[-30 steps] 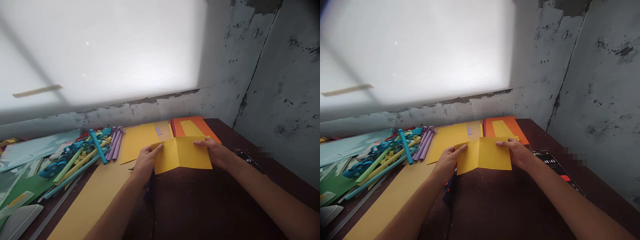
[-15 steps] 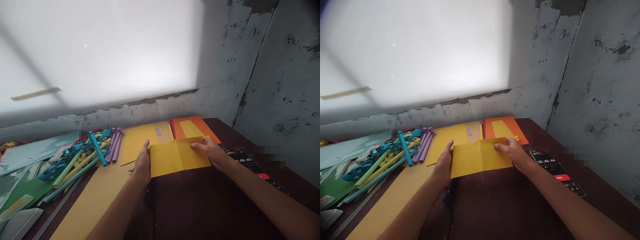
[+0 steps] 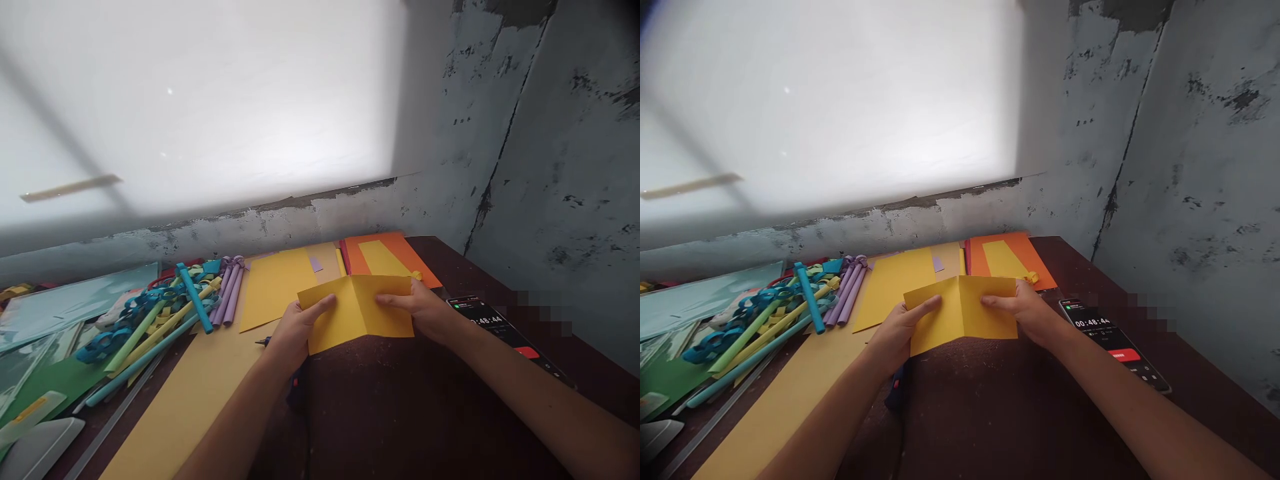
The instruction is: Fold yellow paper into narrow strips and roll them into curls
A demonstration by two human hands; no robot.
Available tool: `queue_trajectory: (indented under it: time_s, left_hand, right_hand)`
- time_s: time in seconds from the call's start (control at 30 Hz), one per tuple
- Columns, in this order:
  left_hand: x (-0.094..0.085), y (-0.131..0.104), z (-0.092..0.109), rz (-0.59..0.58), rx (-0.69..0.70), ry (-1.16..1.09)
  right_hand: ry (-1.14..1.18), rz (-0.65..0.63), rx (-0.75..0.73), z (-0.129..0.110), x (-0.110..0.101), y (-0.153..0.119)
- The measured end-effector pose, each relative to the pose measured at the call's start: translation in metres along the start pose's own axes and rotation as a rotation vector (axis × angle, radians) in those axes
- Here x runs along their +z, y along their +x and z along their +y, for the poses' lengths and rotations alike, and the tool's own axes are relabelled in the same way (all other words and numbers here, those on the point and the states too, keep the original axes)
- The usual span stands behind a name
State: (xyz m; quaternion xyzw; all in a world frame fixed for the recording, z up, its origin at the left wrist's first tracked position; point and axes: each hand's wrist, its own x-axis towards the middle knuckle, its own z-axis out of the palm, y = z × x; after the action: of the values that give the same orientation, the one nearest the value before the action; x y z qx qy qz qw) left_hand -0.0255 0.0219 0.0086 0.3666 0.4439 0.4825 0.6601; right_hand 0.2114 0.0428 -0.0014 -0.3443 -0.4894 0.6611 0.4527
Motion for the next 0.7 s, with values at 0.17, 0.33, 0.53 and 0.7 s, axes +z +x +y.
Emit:
queue_trajectory:
  time_s: [0.17,0.33,0.53,0.7]
  left_hand:
    - [-0.001,0.0,-0.002,-0.046,0.016,0.037]
    - [-0.004,0.003,-0.006,-0.039,0.039,0.067]
    - [-0.003,0.003,-0.006,-0.013,0.041,0.072]
    - [-0.004,0.004,-0.009,-0.008,0.086,0.063]
  right_hand:
    - [-0.035,0.06,-0.016,0.003,0.001,0.002]
    - [-0.066,0.077,0.029,0.006,0.002,0.001]
    - [-0.056,0.071,-0.03,0.006,0.003,0.0]
    - [-0.039,0.127,-0.048,0.012,0.003,0.004]
